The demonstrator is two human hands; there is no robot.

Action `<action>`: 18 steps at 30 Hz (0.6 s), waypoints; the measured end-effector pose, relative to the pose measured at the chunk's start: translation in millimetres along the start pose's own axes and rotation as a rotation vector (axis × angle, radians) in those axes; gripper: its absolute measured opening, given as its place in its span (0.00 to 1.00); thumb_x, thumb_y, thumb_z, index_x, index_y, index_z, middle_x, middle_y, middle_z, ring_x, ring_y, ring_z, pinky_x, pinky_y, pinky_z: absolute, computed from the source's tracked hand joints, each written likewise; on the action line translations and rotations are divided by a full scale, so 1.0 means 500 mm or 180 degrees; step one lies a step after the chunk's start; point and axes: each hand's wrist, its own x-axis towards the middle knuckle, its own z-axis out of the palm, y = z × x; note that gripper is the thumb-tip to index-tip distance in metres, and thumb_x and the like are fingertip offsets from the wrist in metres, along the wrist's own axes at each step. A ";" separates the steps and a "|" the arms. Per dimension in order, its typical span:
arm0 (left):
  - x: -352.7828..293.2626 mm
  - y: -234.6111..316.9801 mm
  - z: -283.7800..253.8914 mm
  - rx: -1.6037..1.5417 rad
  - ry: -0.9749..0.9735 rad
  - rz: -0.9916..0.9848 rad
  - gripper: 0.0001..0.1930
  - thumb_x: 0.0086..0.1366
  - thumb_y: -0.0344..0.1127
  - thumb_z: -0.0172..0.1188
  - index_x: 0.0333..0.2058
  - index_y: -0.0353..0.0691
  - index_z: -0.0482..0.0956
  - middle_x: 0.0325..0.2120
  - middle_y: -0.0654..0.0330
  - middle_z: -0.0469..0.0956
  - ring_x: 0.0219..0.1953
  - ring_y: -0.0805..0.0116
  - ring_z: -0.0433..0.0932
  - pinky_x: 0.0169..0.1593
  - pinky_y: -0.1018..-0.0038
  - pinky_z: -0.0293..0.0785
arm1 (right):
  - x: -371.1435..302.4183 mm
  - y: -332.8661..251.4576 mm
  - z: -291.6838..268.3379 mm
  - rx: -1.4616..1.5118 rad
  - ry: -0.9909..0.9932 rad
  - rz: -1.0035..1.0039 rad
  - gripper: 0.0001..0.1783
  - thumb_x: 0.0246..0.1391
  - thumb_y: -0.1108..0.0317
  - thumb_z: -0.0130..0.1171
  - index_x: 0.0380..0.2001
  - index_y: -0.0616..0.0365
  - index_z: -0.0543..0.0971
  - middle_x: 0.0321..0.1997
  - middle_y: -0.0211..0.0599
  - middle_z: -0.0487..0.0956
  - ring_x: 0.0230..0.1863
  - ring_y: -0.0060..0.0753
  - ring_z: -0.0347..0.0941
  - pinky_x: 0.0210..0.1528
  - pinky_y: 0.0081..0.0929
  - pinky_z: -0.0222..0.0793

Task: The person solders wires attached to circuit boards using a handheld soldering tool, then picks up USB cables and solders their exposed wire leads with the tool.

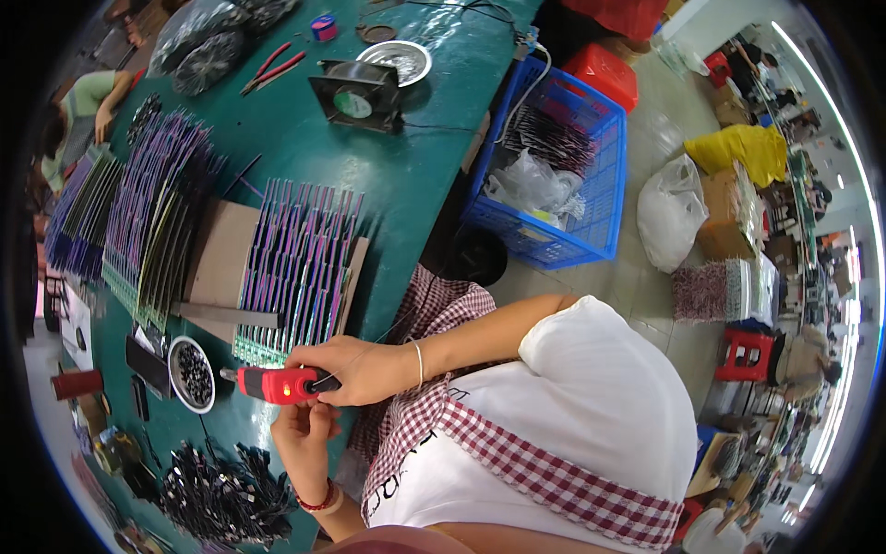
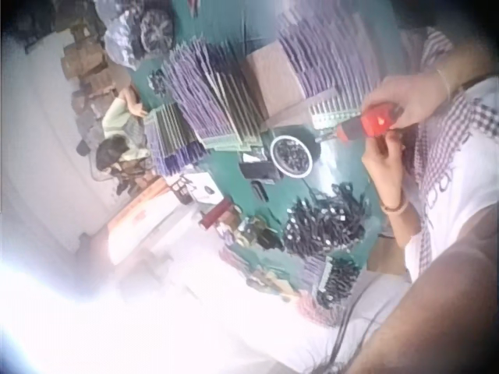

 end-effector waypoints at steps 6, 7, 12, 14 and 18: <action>-0.007 -0.019 -0.004 0.0034 0.0117 -0.0114 0.04 0.62 0.28 0.51 0.30 0.32 0.70 0.17 0.61 0.73 0.15 0.78 0.69 0.20 0.83 0.63 | -0.002 0.022 0.017 -0.0111 -0.0076 -0.0022 0.27 0.41 0.71 0.59 0.48 0.60 0.66 0.41 0.49 0.74 0.45 0.51 0.71 0.45 0.38 0.66; -0.007 -0.020 -0.001 -0.0087 0.0118 -0.0185 0.05 0.62 0.28 0.52 0.29 0.33 0.70 0.16 0.61 0.73 0.15 0.77 0.69 0.19 0.83 0.62 | -0.004 0.030 0.020 -0.0173 -0.0038 -0.0110 0.26 0.41 0.71 0.59 0.47 0.60 0.66 0.40 0.49 0.74 0.44 0.51 0.71 0.45 0.38 0.66; 0.013 -0.033 -0.012 -0.0033 -0.0128 0.0023 0.07 0.62 0.28 0.52 0.25 0.35 0.67 0.15 0.62 0.71 0.13 0.79 0.65 0.17 0.83 0.59 | -0.021 0.031 0.018 -0.0002 0.0454 -0.0155 0.23 0.44 0.70 0.58 0.45 0.60 0.67 0.35 0.47 0.75 0.37 0.48 0.73 0.41 0.35 0.66; 0.021 -0.050 -0.039 -0.0151 -0.0057 -0.0034 0.05 0.61 0.27 0.52 0.25 0.35 0.69 0.16 0.62 0.72 0.16 0.79 0.68 0.19 0.84 0.64 | -0.018 0.023 0.011 0.0314 0.0585 -0.0067 0.23 0.45 0.69 0.58 0.46 0.60 0.67 0.30 0.45 0.75 0.33 0.45 0.73 0.38 0.32 0.66; 0.023 -0.088 -0.080 -0.0495 0.0398 -0.0362 0.10 0.63 0.33 0.50 0.22 0.39 0.66 0.14 0.65 0.66 0.14 0.82 0.59 0.17 0.85 0.51 | -0.013 0.037 0.004 0.1123 0.0580 0.0536 0.30 0.46 0.61 0.63 0.50 0.63 0.67 0.29 0.36 0.77 0.29 0.25 0.73 0.35 0.26 0.69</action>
